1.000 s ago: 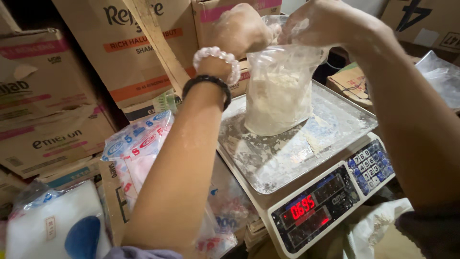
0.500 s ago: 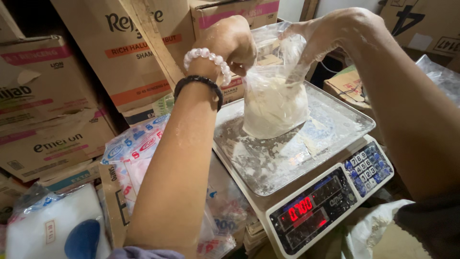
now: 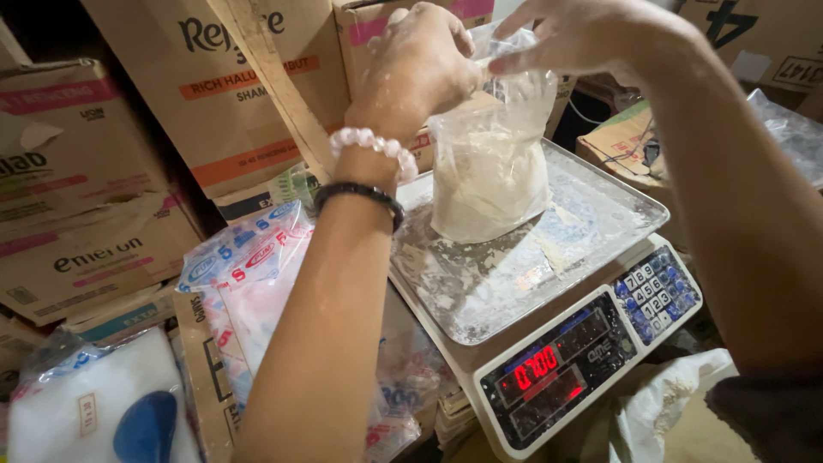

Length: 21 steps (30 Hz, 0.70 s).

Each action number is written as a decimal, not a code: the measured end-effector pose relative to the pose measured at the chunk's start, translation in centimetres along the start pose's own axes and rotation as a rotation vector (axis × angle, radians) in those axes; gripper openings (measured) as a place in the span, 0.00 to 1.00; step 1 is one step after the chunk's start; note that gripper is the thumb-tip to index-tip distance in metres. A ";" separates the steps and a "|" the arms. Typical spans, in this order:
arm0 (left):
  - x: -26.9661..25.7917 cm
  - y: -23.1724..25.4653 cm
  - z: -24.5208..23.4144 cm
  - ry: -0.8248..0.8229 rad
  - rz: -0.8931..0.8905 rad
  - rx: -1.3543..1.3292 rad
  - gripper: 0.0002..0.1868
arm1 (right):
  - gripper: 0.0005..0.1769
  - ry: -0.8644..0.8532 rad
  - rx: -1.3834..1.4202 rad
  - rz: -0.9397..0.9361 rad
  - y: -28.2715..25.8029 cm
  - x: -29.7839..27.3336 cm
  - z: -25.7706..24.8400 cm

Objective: The person scoops white flour from a large sack into a clear plastic bag, places the bag on a digital scale, and adjusts the contents by hand to reach a target weight. The person repeats this process for multiple bags.

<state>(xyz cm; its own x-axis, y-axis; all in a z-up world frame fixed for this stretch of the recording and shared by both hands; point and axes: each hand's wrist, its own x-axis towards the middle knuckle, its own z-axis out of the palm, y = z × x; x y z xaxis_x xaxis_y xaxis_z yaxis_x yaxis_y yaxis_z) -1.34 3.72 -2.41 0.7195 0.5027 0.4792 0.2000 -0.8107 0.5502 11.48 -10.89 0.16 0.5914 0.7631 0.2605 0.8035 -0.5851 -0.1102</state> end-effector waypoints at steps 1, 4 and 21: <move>-0.7 0.2 0.0 0.045 -0.008 -0.001 0.18 | 0.35 0.047 0.102 0.080 0.3 -0.4 -0.2; -2.0 0.0 0.1 0.122 0.086 0.005 0.19 | 0.33 0.161 0.335 0.213 1.9 -1.7 -0.4; -9.8 0.2 3.1 0.523 0.298 -0.083 0.13 | 0.43 -0.146 -0.209 0.202 12.1 -6.8 0.1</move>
<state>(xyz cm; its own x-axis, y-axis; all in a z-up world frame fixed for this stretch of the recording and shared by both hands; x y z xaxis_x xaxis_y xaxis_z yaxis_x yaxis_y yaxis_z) -6.29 -2.32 -9.07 0.3100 0.3555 0.8817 -0.0271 -0.9238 0.3820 17.19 -23.15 -3.09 0.7535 0.6480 0.1112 0.6461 -0.7611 0.0572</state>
